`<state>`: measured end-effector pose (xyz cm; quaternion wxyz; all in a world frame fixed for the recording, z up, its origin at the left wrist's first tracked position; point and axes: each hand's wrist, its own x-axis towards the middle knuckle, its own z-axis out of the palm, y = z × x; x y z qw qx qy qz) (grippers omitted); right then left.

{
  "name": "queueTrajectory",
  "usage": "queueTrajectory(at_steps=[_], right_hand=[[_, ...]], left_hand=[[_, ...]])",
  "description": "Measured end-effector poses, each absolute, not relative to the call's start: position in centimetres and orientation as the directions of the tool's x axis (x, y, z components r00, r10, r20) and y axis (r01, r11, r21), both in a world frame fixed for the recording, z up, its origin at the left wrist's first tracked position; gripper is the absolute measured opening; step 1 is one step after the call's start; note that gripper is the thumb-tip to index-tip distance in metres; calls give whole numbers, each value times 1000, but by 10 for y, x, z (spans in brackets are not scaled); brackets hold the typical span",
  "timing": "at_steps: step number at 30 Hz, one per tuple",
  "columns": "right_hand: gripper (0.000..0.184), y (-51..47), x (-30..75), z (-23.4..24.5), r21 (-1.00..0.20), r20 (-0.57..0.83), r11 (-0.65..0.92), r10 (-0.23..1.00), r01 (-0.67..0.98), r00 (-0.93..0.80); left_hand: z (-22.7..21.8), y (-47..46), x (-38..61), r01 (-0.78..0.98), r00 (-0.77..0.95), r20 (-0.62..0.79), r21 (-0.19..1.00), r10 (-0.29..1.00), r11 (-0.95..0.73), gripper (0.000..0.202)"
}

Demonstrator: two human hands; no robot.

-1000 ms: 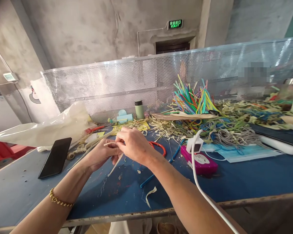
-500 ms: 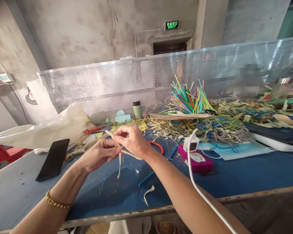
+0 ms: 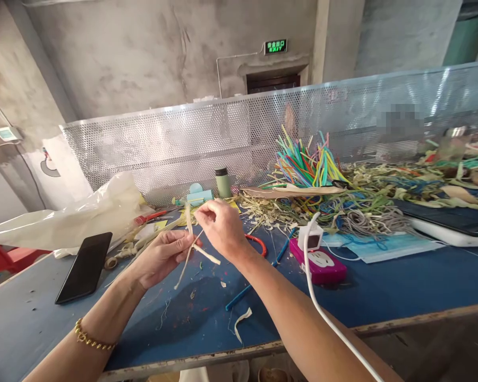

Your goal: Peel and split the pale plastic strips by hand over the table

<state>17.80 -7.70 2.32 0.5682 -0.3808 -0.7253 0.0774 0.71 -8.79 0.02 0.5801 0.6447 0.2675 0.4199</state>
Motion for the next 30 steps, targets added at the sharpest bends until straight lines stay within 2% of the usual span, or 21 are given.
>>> queueTrajectory(at_steps=[2, 4, 6, 8, 14, 19, 26, 30], right_hand=[[30, -76, 184, 26, -549, 743, 615, 670, 566, -7], [43, -77, 186, 27, -624, 592, 531, 800, 574, -96], [43, -80, 186, 28, -711, 447, 486, 870, 507, -208], [38, -82, 184, 27, -767, 397, 473, 881, 433, -259], [38, -84, 182, 26, -760, 362, 422, 906, 495, -218], [27, -81, 180, 22, -792, 471, 531, 845, 301, -254], [29, -73, 177, 14, -754, 546, 579, 815, 309, -194], [30, -72, 180, 16, -789, 510, 568, 818, 233, -266]], left_hand=[[1, -87, 7, -175, 479, 249, 967, 842, -187, 31], [1, -86, 7, -202, 462, 273, 959, 844, -200, 31], [1, -85, 7, -216, 460, 289, 953, 840, -210, 34], [1, -85, 8, -214, 463, 295, 952, 836, -218, 37], [-1, -83, 7, -160, 443, 315, 949, 839, -272, 40], [1, -84, 7, -137, 437, 320, 947, 840, -289, 41], [1, -86, 6, -155, 479, 286, 958, 830, -240, 35], [-1, -85, 5, -124, 472, 297, 955, 830, -271, 33]])
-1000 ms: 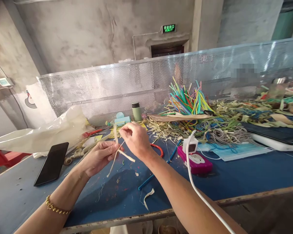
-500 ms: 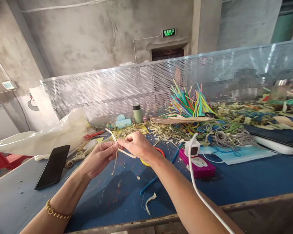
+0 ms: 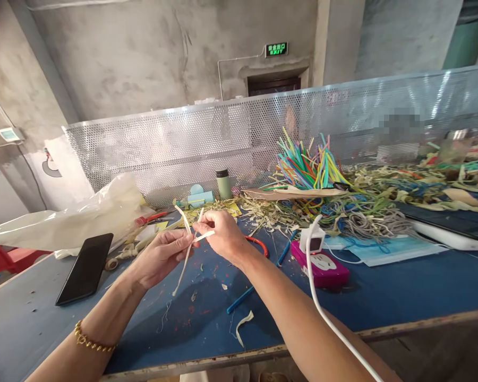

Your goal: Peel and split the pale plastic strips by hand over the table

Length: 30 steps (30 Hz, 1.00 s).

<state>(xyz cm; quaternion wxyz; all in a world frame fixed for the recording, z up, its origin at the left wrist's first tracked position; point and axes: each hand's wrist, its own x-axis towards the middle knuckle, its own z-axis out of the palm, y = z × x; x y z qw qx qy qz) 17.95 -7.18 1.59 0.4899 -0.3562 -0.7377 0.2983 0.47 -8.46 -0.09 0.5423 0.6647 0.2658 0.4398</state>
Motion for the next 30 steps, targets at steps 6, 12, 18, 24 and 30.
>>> queueTrajectory(at_steps=[6, 12, 18, 24, 30], right_hand=[[50, -76, 190, 26, -859, 342, 432, 884, 276, -317], [41, -79, 188, 22, -837, 269, 415, 879, 356, -393], [26, -75, 181, 16, -933, 210, 305, 892, 190, -400], [17, -76, 183, 17, -955, 201, 267, 904, 131, -378], [10, -75, 183, 16, -965, 193, 247, 896, 87, -399]], left_hand=[[-3, -79, 5, 32, 371, 394, 899, 841, -436, 38], [-2, -79, 6, 197, 295, 447, 837, 845, -511, 42], [-3, -76, 7, 314, 217, 523, 762, 824, -566, 35], [-4, -76, 8, 86, 196, 474, 864, 858, -497, 31], [-1, -77, 7, 52, 198, 491, 859, 849, -509, 24]])
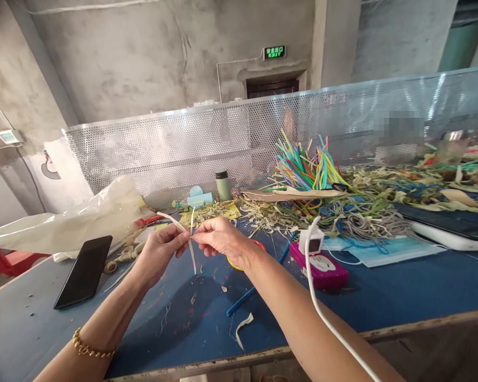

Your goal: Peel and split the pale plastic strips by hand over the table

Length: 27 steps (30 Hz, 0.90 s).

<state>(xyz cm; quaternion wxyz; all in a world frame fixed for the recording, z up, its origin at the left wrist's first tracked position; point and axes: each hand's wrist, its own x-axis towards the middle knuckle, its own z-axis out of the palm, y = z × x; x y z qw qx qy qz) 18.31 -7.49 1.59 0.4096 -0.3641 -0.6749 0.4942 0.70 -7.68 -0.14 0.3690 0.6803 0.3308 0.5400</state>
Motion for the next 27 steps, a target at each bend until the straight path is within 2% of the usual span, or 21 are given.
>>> queueTrajectory(at_steps=[7, 11, 18, 23, 25, 27], right_hand=[[13, -74, 183, 16, -953, 175, 258, 899, 161, -403], [10, -74, 180, 15, -920, 252, 338, 899, 199, -359], [9, -79, 176, 16, -719, 471, 597, 795, 356, -381], [11, -83, 172, 18, -440, 698, 774, 614, 455, -370], [12, -83, 172, 18, -427, 710, 767, 612, 479, -348], [13, -82, 172, 17, -537, 645, 708, 695, 459, -317]], left_hand=[[0, -77, 6, 168, 199, 507, 826, 839, -539, 24], [1, -79, 7, 150, 210, 465, 854, 860, -498, 28], [1, -76, 1, -46, 269, 353, 934, 896, -354, 36], [-1, -75, 0, -209, 314, 272, 954, 910, -213, 34], [-1, -76, 2, -269, 306, 274, 943, 912, -194, 33], [0, -78, 3, -312, 297, 285, 931, 911, -190, 32]])
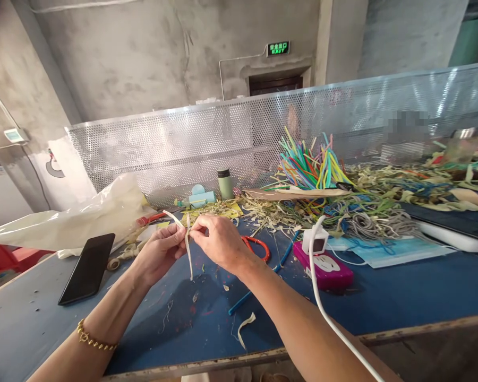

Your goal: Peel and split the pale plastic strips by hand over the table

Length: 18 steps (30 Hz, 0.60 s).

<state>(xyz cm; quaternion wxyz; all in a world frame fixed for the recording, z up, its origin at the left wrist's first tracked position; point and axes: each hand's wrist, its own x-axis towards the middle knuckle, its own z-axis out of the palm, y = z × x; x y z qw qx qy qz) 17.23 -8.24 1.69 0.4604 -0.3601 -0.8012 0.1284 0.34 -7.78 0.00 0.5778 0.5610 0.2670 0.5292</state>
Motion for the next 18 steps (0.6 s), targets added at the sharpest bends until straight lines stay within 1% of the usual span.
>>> queueTrajectory(at_steps=[2, 4, 9, 13, 15, 18], right_hand=[[14, -81, 173, 16, -686, 537, 622, 783, 377, -315], [16, -80, 173, 14, -771, 465, 560, 820, 303, -333], [13, -77, 173, 11, -768, 474, 568, 814, 295, -334], [10, -76, 172, 11, -791, 475, 559, 818, 250, -324], [8, -77, 171, 12, -785, 486, 562, 819, 259, -303], [6, -78, 171, 13, -781, 487, 550, 833, 296, -264]], left_hand=[[1, -79, 4, -325, 302, 293, 926, 907, -191, 31], [3, -80, 4, -307, 313, 296, 931, 902, -199, 32], [5, -81, 1, -223, 341, 298, 947, 892, -232, 35], [6, -81, 0, -201, 367, 253, 961, 895, -189, 35], [6, -81, 0, -208, 367, 239, 963, 899, -171, 34], [6, -80, -1, -193, 368, 251, 962, 895, -191, 29]])
